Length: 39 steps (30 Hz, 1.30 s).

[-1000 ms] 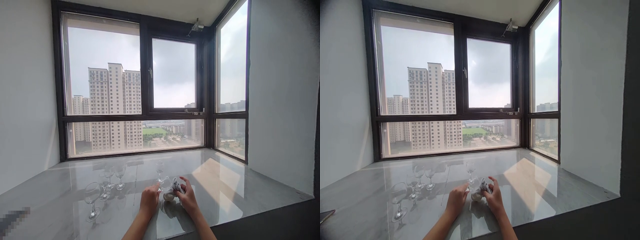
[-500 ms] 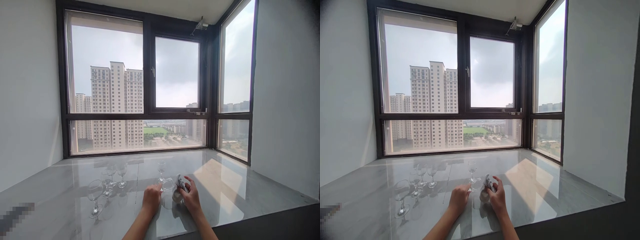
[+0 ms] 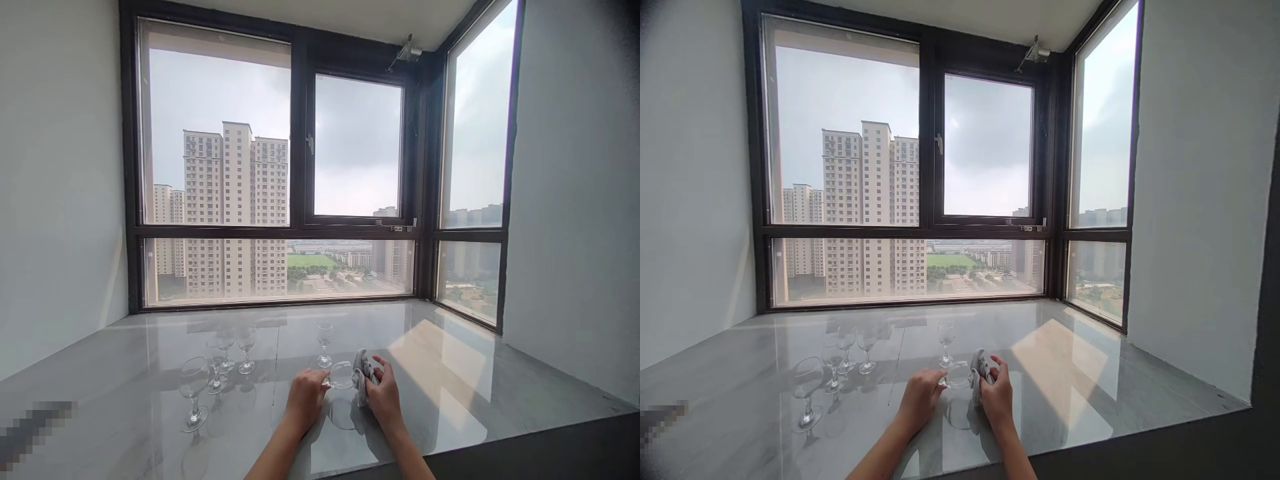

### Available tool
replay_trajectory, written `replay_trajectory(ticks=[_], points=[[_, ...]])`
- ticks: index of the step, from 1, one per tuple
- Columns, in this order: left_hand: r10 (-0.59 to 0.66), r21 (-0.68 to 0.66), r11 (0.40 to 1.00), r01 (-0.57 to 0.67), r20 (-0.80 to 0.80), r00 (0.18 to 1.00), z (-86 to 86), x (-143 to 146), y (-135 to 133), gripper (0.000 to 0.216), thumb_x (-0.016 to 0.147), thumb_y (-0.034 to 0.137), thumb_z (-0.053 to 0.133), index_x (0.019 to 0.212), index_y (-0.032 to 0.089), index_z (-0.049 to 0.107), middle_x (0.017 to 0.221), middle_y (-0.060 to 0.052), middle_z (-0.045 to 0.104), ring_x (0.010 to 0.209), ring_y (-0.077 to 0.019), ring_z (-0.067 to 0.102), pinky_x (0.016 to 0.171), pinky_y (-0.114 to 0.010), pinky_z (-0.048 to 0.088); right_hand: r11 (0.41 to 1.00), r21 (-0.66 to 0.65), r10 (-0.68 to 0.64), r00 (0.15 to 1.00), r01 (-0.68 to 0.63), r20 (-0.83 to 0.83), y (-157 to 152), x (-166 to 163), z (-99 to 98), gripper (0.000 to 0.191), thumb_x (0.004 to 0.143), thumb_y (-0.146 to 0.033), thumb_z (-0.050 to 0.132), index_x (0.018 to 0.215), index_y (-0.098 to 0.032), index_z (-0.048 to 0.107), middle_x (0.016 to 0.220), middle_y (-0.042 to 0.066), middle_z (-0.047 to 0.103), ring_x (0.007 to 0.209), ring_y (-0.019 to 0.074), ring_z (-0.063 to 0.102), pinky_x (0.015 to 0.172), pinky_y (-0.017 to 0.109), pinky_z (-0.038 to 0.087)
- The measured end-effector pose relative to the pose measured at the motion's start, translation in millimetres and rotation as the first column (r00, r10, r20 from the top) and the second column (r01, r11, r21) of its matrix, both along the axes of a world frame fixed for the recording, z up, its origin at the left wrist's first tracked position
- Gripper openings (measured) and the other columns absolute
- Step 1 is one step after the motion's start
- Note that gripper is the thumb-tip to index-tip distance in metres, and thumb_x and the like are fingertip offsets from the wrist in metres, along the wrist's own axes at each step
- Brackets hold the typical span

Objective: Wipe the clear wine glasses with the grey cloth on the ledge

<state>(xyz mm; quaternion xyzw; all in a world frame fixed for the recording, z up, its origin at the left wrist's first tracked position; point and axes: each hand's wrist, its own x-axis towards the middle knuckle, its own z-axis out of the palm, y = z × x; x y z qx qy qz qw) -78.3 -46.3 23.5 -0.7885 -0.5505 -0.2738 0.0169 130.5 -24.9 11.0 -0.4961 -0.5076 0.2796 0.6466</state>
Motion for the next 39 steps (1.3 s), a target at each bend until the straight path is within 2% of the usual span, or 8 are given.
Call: replay_trajectory(ticks=[6, 12, 19, 24, 27, 31, 34, 39], points=[[0.099, -0.018, 0.995, -0.098, 0.165, 0.981, -6.5, -4, 5, 0.019, 0.097, 0.026, 0.045, 0.095, 0.021, 0.063, 0.090, -0.005, 0.068, 0.084, -0.0196, 0.063, 0.073, -0.027, 0.040, 0.989, -0.037, -0.143, 0.989, 0.144, 0.040, 6, 2, -4.7, 0.063, 0.061, -0.051, 0.066, 0.114, -0.021, 0.054, 0.082, 0.004, 0.069, 0.081, 0.0275, 0.069, 0.072, 0.034, 0.050], [0.071, 0.006, 0.997, -0.074, 0.189, 0.979, -7.8, -4, 9, 0.026, 0.099, 0.029, 0.041, 0.082, 0.020, 0.058, 0.092, -0.006, 0.063, 0.090, -0.0202, 0.057, 0.079, -0.029, 0.042, 0.972, -0.058, -0.224, 0.972, 0.228, 0.068, 8, 3, -6.0, 0.062, 0.058, -0.052, 0.065, 0.110, -0.021, 0.055, 0.086, 0.006, 0.068, 0.087, 0.0297, 0.067, 0.076, 0.036, 0.049], [0.036, -0.021, 0.999, -0.034, 0.118, 0.992, -15.9, -3, 15, 0.030, 0.101, 0.023, 0.026, 0.100, 0.019, 0.056, 0.107, -0.008, 0.059, 0.101, -0.0208, 0.053, 0.098, -0.037, 0.040, 0.970, -0.068, -0.227, 0.971, 0.232, 0.076, 7, 2, -4.2, 0.059, 0.056, -0.050, 0.066, 0.107, -0.023, 0.055, 0.084, 0.005, 0.068, 0.091, 0.0297, 0.068, 0.078, 0.035, 0.050], [0.095, -0.106, 0.990, -0.094, 0.004, 0.995, -15.3, -2, 10, 0.029, 0.098, 0.025, 0.033, 0.113, 0.017, 0.056, 0.123, -0.013, 0.056, 0.114, -0.0250, 0.050, 0.102, -0.041, 0.038, 0.973, -0.073, -0.215, 0.974, 0.221, 0.074, 5, 2, -3.1, 0.058, 0.056, -0.049, 0.066, 0.107, -0.023, 0.054, 0.086, 0.007, 0.069, 0.091, 0.0297, 0.069, 0.075, 0.034, 0.050], [0.109, -0.155, 0.981, -0.116, -0.057, 0.992, -14.3, -1, 8, 0.038, 0.099, 0.029, 0.033, 0.126, 0.015, 0.054, 0.134, -0.015, 0.053, 0.125, -0.0282, 0.045, 0.111, -0.045, 0.032, 0.975, -0.075, -0.204, 0.976, 0.210, 0.076, 4, 2, -2.9, 0.058, 0.057, -0.050, 0.066, 0.107, -0.024, 0.054, 0.087, 0.007, 0.069, 0.091, 0.0295, 0.069, 0.074, 0.033, 0.050], [0.114, -0.193, 0.972, -0.137, -0.126, 0.985, -15.2, 0, 8, 0.049, 0.099, 0.030, 0.031, 0.141, 0.011, 0.048, 0.150, -0.019, 0.042, 0.140, -0.0329, 0.034, 0.117, -0.049, 0.025, 0.974, -0.079, -0.207, 0.975, 0.213, 0.079, 4, 2, -2.3, 0.057, 0.056, -0.049, 0.065, 0.106, -0.024, 0.053, 0.085, 0.006, 0.069, 0.091, 0.0294, 0.068, 0.076, 0.034, 0.050], [0.108, -0.175, 0.976, -0.128, -0.123, 0.987, -14.7, 1, 9, 0.048, 0.099, 0.031, 0.031, 0.140, 0.012, 0.050, 0.147, -0.017, 0.047, 0.137, -0.0324, 0.038, 0.116, -0.048, 0.027, 0.974, -0.075, -0.208, 0.975, 0.214, 0.079, 4, 1, -1.4, 0.056, 0.055, -0.047, 0.065, 0.105, -0.024, 0.053, 0.083, 0.005, 0.069, 0.088, 0.0292, 0.068, 0.076, 0.035, 0.050], [0.088, -0.175, 0.980, -0.090, -0.018, 0.996, -7.0, 0, 7, 0.035, 0.096, 0.032, 0.040, 0.122, 0.019, 0.060, 0.123, -0.010, 0.063, 0.119, -0.0260, 0.052, 0.106, -0.040, 0.036, 0.975, -0.064, -0.208, 0.975, 0.212, 0.073, 4, 1, -1.0, 0.054, 0.055, -0.046, 0.065, 0.103, -0.025, 0.053, 0.079, 0.004, 0.068, 0.087, 0.0291, 0.069, 0.074, 0.034, 0.050]])
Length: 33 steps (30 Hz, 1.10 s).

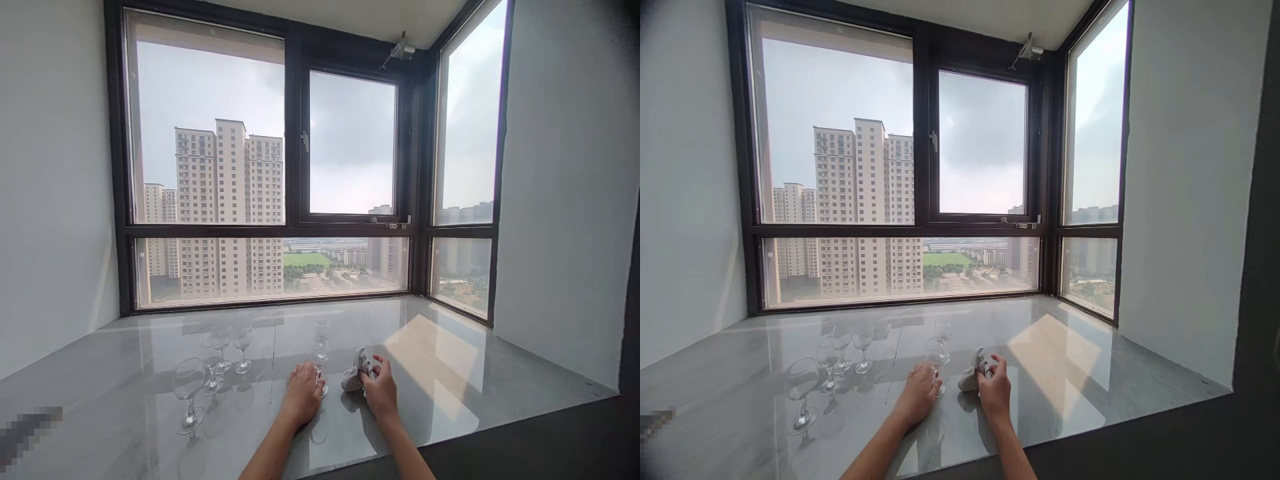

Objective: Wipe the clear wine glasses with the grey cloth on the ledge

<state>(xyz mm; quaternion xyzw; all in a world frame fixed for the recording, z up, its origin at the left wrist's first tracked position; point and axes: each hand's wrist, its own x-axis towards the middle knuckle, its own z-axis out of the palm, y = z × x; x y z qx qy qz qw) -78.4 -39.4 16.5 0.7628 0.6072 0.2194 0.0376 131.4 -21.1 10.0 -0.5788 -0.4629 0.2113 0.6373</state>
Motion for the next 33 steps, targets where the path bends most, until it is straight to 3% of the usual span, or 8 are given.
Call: replay_trajectory(ticks=[8, 14, 19, 33], points=[[0.032, 0.020, 0.999, -0.033, 0.061, 0.998, 10.6, -2.4, -3.6, 0.012, 0.082, 0.029, 0.062, 0.091, 0.021, 0.063, 0.093, -0.001, 0.066, 0.093, -0.0185, 0.057, 0.082, -0.027, 0.038, 1.000, 0.004, 0.001, 1.000, -0.001, -0.005, -0.2, -0.3, 0.4, 0.052, 0.056, -0.045, 0.065, 0.103, -0.025, 0.054, 0.080, 0.004, 0.070, 0.089, 0.0292, 0.069, 0.076, 0.035, 0.051], [0.044, 0.037, 0.998, -0.050, 0.154, 0.987, 7.6, -5.2, 0.0, 0.004, 0.083, 0.024, 0.062, 0.085, 0.021, 0.062, 0.087, 0.000, 0.066, 0.085, -0.0161, 0.058, 0.073, -0.024, 0.037, 1.000, -0.007, 0.015, 1.000, -0.015, 0.003, -0.3, 0.8, -0.7, 0.056, 0.057, -0.048, 0.065, 0.106, -0.023, 0.054, 0.082, 0.005, 0.070, 0.090, 0.0297, 0.069, 0.074, 0.035, 0.051], [-0.047, 0.065, 0.997, 0.038, 0.135, 0.990, 10.8, -4.0, -4.3, 0.008, 0.086, 0.024, 0.059, 0.081, 0.022, 0.064, 0.091, -0.001, 0.068, 0.091, -0.0177, 0.060, 0.081, -0.026, 0.040, 1.000, -0.013, 0.023, 1.000, -0.023, -0.002, 0.0, 0.9, -2.2, 0.060, 0.057, -0.050, 0.066, 0.109, -0.023, 0.054, 0.085, 0.006, 0.071, 0.092, 0.0301, 0.069, 0.072, 0.034, 0.051], [-0.129, 0.074, 0.990, 0.123, 0.092, 0.987, 9.7, -2.2, -4.7, 0.032, 0.086, 0.020, 0.052, 0.111, 0.026, 0.071, 0.114, -0.002, 0.075, 0.113, -0.0211, 0.061, 0.102, -0.034, 0.039, 1.000, 0.001, 0.012, 1.000, -0.012, -0.007, 0.0, -0.5, -0.4, 0.058, 0.056, -0.048, 0.065, 0.107, -0.023, 0.053, 0.083, 0.005, 0.067, 0.090, 0.0289, 0.067, 0.077, 0.035, 0.049]])
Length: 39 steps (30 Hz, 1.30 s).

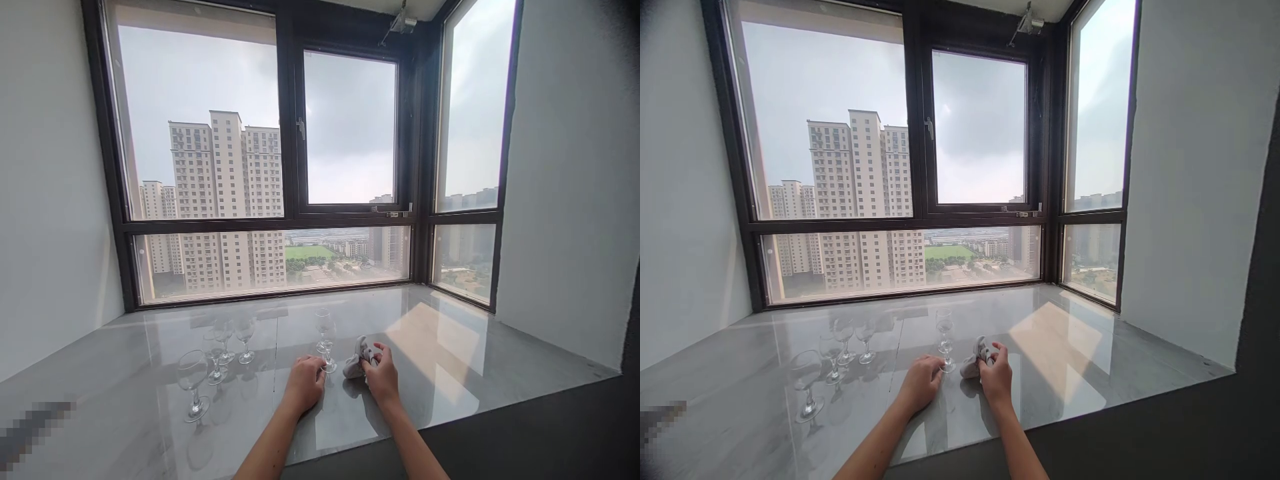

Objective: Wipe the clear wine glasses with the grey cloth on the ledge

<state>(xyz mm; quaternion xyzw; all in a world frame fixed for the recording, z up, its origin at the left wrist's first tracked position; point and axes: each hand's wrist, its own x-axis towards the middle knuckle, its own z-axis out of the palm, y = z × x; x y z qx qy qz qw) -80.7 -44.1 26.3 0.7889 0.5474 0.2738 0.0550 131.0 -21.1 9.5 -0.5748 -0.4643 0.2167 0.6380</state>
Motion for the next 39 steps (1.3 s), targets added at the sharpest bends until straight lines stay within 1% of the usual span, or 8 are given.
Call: replay_trajectory(ticks=[11, 17, 19, 21, 24, 26, 30, 39], points=[[0.025, -0.087, 0.996, -0.027, -0.030, 0.999, -5.3, 0, 5, 0.044, 0.089, 0.024, 0.049, 0.129, 0.028, 0.065, 0.141, -0.001, 0.061, 0.134, -0.0247, 0.048, 0.113, -0.043, 0.032, 1.000, -0.011, 0.004, 1.000, -0.004, 0.018, -1, 0, 0.9, 0.060, 0.056, -0.049, 0.064, 0.108, -0.021, 0.053, 0.083, 0.006, 0.068, 0.090, 0.0294, 0.067, 0.076, 0.035, 0.049], [0.120, 0.075, 0.989, -0.131, 0.139, 0.983, -3.4, -2, 4, 0.031, 0.087, 0.016, 0.046, 0.106, 0.021, 0.071, 0.111, -0.006, 0.073, 0.111, -0.0226, 0.062, 0.102, -0.038, 0.041, 0.999, -0.041, 0.006, 0.999, -0.005, 0.031, 2, 1, -2.2, 0.062, 0.056, -0.050, 0.064, 0.111, -0.022, 0.053, 0.085, 0.006, 0.067, 0.092, 0.0293, 0.067, 0.077, 0.034, 0.048], [0.255, 0.165, 0.938, -0.306, 0.273, 0.928, -1.8, -7, 4, 0.028, 0.088, 0.014, 0.042, 0.095, 0.020, 0.068, 0.102, -0.007, 0.071, 0.104, -0.0226, 0.062, 0.097, -0.038, 0.043, 0.999, -0.053, 0.007, 0.999, -0.006, 0.033, 2, 2, -3.4, 0.063, 0.056, -0.051, 0.065, 0.111, -0.022, 0.053, 0.085, 0.006, 0.067, 0.093, 0.0293, 0.067, 0.078, 0.034, 0.048], [0.430, 0.189, 0.812, -0.552, 0.444, 0.786, -0.9, -17, 7, 0.024, 0.087, 0.014, 0.042, 0.094, 0.020, 0.064, 0.108, -0.009, 0.066, 0.108, -0.0241, 0.059, 0.097, -0.039, 0.043, 0.998, -0.065, 0.009, 0.999, -0.007, 0.035, 2, 3, -4.7, 0.063, 0.058, -0.052, 0.065, 0.112, -0.023, 0.053, 0.086, 0.005, 0.067, 0.092, 0.0289, 0.066, 0.077, 0.034, 0.048], [0.614, 0.071, 0.576, -0.814, 0.620, 0.488, -0.8, -41, 16, 0.020, 0.083, 0.016, 0.048, 0.098, 0.022, 0.058, 0.122, -0.010, 0.057, 0.120, -0.0269, 0.052, 0.100, -0.040, 0.042, 0.997, -0.078, 0.016, 0.999, -0.012, 0.040, 3, 4, -6.6, 0.064, 0.059, -0.053, 0.065, 0.114, -0.023, 0.053, 0.088, 0.005, 0.066, 0.088, 0.0283, 0.066, 0.075, 0.034, 0.048], [0.664, -0.011, 0.492, -0.870, 0.651, 0.367, -1.4, -59, 22, 0.020, 0.082, 0.017, 0.049, 0.100, 0.023, 0.054, 0.125, -0.011, 0.054, 0.124, -0.0287, 0.050, 0.100, -0.041, 0.042, 0.997, -0.081, 0.021, 0.999, -0.017, 0.041, 4, 4, -7.3, 0.066, 0.058, -0.054, 0.065, 0.114, -0.022, 0.053, 0.089, 0.006, 0.066, 0.088, 0.0290, 0.066, 0.076, 0.035, 0.048], [0.706, -0.111, 0.455, -0.884, 0.650, 0.282, -4.2, -84, 32, 0.021, 0.082, 0.021, 0.048, 0.104, 0.024, 0.047, 0.117, -0.014, 0.058, 0.116, -0.0297, 0.056, 0.093, -0.041, 0.045, 0.996, -0.090, 0.027, 0.999, -0.023, 0.045, 4, 5, -7.0, 0.068, 0.055, -0.056, 0.064, 0.113, -0.021, 0.053, 0.091, 0.009, 0.066, 0.091, 0.0309, 0.066, 0.077, 0.037, 0.048], [0.732, -0.175, 0.514, -0.839, 0.599, 0.323, -7.7, -84, 44, 0.019, 0.087, 0.029, 0.048, 0.106, 0.024, 0.046, 0.125, -0.013, 0.063, 0.122, -0.0289, 0.058, 0.105, -0.046, 0.037, 0.995, -0.093, 0.049, 0.998, -0.044, 0.051, 4, 4, -5.5, 0.067, 0.056, -0.055, 0.061, 0.112, -0.021, 0.051, 0.091, 0.010, 0.067, 0.096, 0.0326, 0.066, 0.080, 0.037, 0.048]])
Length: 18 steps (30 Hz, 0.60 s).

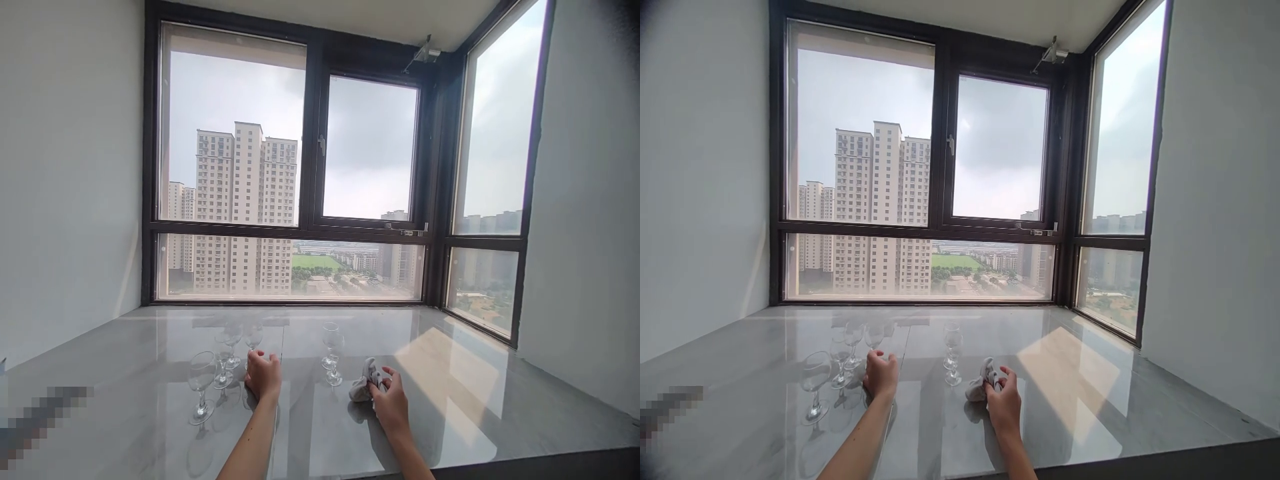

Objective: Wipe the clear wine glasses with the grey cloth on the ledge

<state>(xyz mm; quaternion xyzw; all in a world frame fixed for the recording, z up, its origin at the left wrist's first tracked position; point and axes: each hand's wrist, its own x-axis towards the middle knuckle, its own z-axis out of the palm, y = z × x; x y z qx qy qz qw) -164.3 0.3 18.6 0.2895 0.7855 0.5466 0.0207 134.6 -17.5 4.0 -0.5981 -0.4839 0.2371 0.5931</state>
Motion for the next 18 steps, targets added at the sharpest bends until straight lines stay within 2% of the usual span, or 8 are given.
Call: replay_trajectory(ticks=[5, 9, 12, 15, 18], points=[[0.025, -0.010, 1.000, -0.024, 0.027, 0.999, 2.0, 2.1, -0.1, 0.046, 0.090, 0.030, 0.045, 0.133, 0.021, 0.030, 0.136, -0.017, 0.059, 0.128, -0.0288, 0.055, 0.107, -0.045, 0.036, 1.000, -0.004, 0.004, 1.000, -0.004, -0.010, 0.0, 0.6, 0.2, 0.066, 0.056, -0.056, 0.060, 0.112, -0.022, 0.051, 0.094, 0.012, 0.069, 0.098, 0.0328, 0.066, 0.075, 0.035, 0.049], [0.028, -0.011, 1.000, -0.028, 0.011, 1.000, 3.9, 4.4, -2.0, 0.056, 0.089, 0.030, 0.047, 0.140, 0.021, 0.025, 0.141, -0.015, 0.056, 0.129, -0.0293, 0.054, 0.107, -0.045, 0.036, 1.000, -0.014, -0.009, 1.000, 0.009, -0.004, -0.3, 0.8, 0.8, 0.066, 0.055, -0.056, 0.060, 0.111, -0.022, 0.052, 0.093, 0.011, 0.068, 0.095, 0.0319, 0.066, 0.077, 0.036, 0.048], [0.030, -0.057, 0.998, -0.031, -0.026, 0.999, 4.4, 3.5, -2.6, 0.050, 0.090, 0.029, 0.047, 0.137, 0.020, 0.034, 0.132, -0.016, 0.060, 0.125, -0.0303, 0.057, 0.104, -0.045, 0.039, 1.000, -0.013, -0.015, 1.000, 0.015, -0.001, 0.1, 0.4, 0.7, 0.066, 0.055, -0.055, 0.059, 0.111, -0.022, 0.052, 0.092, 0.010, 0.067, 0.094, 0.0316, 0.066, 0.079, 0.036, 0.048], [-0.015, -0.104, 0.995, 0.007, -0.080, 0.997, 3.9, 1.1, -2.4, 0.035, 0.093, 0.026, 0.044, 0.126, 0.017, 0.047, 0.122, -0.017, 0.064, 0.119, -0.0310, 0.060, 0.100, -0.046, 0.041, 1.000, -0.008, -0.011, 1.000, 0.011, -0.003, 0.3, 0.0, 0.4, 0.066, 0.055, -0.055, 0.059, 0.112, -0.022, 0.052, 0.092, 0.011, 0.067, 0.095, 0.0316, 0.066, 0.079, 0.036, 0.048], [-0.070, -0.087, 0.994, 0.061, -0.107, 0.992, 2.9, 1.3, -3.0, 0.027, 0.094, 0.023, 0.042, 0.119, 0.018, 0.050, 0.122, -0.015, 0.064, 0.114, -0.0285, 0.063, 0.093, -0.041, 0.046, 1.000, -0.001, -0.010, 1.000, 0.010, -0.012, 0.4, -0.2, 0.3, 0.066, 0.055, -0.055, 0.060, 0.111, -0.021, 0.052, 0.092, 0.011, 0.067, 0.095, 0.0317, 0.066, 0.079, 0.036, 0.048]])
